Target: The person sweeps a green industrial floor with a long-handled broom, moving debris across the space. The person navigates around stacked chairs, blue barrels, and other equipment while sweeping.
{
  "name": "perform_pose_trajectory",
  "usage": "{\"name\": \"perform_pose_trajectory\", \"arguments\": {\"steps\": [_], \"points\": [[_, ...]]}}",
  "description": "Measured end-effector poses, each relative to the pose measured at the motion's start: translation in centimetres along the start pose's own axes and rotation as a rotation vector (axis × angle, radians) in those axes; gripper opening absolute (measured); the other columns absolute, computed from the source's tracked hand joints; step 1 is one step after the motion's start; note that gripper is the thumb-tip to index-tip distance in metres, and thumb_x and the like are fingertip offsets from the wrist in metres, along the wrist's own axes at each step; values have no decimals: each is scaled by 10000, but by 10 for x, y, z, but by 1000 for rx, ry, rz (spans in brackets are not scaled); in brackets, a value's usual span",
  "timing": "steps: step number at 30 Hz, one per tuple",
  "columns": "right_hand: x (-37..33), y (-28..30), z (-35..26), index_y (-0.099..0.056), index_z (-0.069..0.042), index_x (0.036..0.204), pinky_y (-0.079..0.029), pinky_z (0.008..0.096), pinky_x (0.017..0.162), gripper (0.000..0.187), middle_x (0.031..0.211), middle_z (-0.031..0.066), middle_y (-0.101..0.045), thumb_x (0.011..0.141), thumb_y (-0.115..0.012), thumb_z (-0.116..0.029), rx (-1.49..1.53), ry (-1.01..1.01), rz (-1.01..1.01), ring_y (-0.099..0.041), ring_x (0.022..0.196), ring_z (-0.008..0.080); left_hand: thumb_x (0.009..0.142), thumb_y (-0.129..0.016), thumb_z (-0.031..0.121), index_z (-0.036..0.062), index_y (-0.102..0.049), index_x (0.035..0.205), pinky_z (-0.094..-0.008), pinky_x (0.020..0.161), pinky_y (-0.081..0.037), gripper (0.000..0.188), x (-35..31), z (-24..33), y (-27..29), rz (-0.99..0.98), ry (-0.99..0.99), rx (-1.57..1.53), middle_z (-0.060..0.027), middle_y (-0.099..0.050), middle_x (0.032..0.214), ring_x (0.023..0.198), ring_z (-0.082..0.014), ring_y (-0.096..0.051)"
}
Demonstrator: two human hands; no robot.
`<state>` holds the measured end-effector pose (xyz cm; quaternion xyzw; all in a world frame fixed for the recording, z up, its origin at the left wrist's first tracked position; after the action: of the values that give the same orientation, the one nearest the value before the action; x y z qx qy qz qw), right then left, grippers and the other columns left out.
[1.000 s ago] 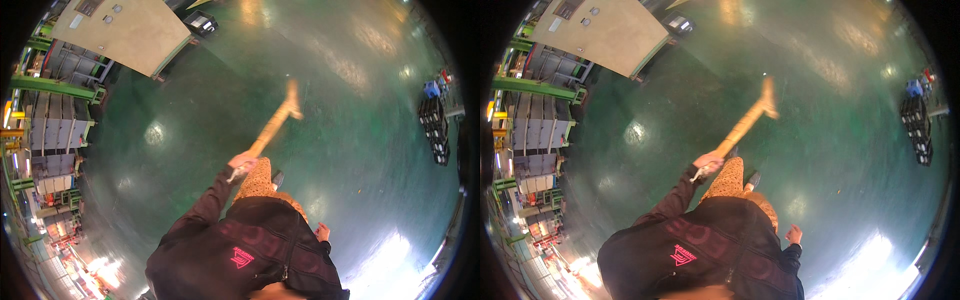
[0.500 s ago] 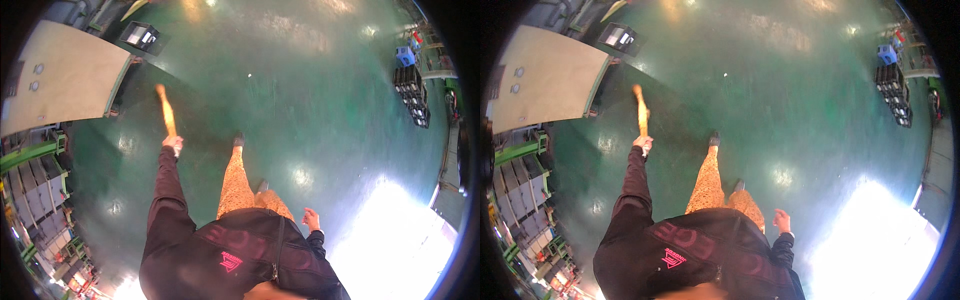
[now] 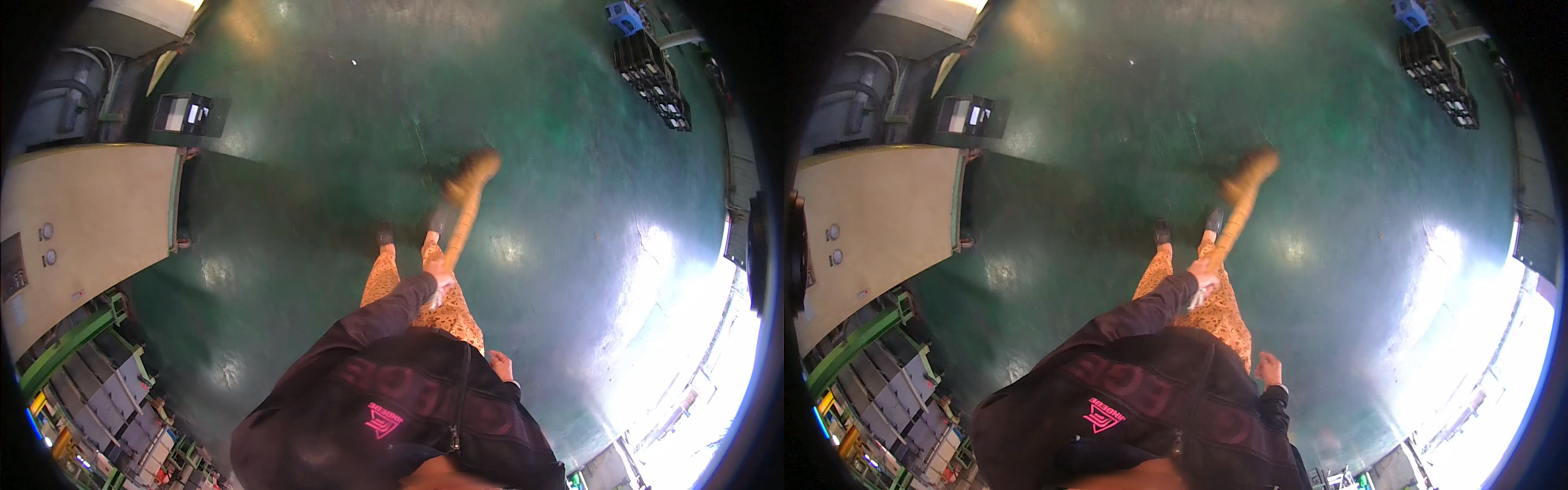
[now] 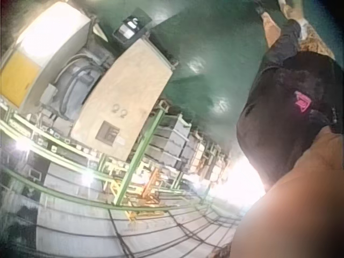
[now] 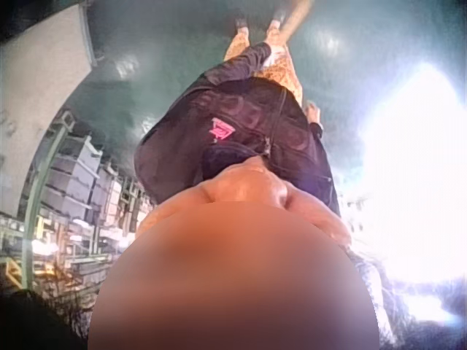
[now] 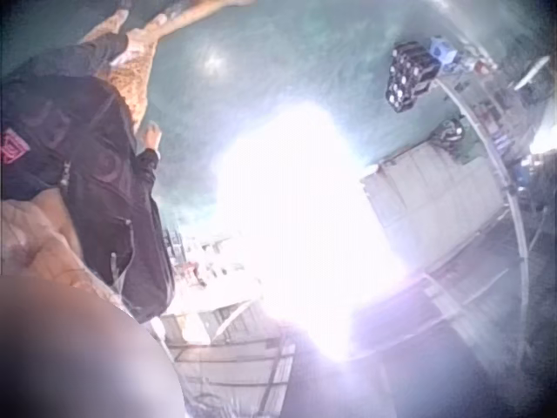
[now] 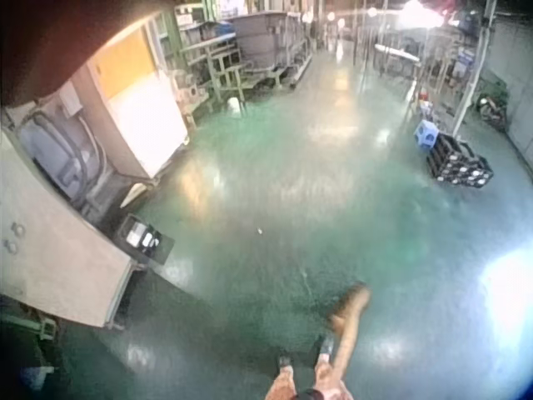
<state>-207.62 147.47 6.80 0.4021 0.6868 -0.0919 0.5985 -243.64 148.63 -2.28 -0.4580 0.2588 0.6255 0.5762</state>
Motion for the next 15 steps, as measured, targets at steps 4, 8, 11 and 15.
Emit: {"name": "perform_pose_trajectory", "arguments": {"steps": [4,8,11,15], "points": [[26,22,-45,-552,-15,997,-403,265,378,272,566,54,-501,765,-434,-92,-57,51,2,-490,433,137,711,-555,-2,29,-384,758,-209,322,-358,179,-12,85,-73,-745,385,-924,-51,-468,603,375,-80,-403],[68,60,-120,-543,-26,1014,-402,265,371,283,562,53,-496,761,-431,-86,106,147,-17,-486,429,137,761,-529,11,16,-392,837,-156,313,-325,156,-36,136,-48,-687,200,-910,-23,-414,592,390,-39,-377],[104,90,-184,-534,-33,1035,-405,264,374,301,562,50,-489,758,-424,-75,193,256,58,-483,427,136,778,-505,-8,49,-378,978,-154,302,-315,244,-72,160,21,-561,-82,-811,-22,-421,613,398,-34,-375],[143,103,-252,-533,-33,1039,-406,259,381,314,567,45,-483,755,-403,-61,207,266,48,-479,427,134,748,-539,-27,52,-390,1018,-167,297,-311,318,-135,143,142,-83,-201,-889,-28,-444,626,396,-36,-370]]}}
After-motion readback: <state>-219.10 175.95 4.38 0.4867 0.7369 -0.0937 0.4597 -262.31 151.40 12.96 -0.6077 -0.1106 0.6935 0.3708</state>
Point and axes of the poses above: each hand's wrist, its own x-axis towards the middle knuckle, its own y-axis out of the back of the hand, z = x × y, the point moved 9 cm from there along x, towards the middle knuckle
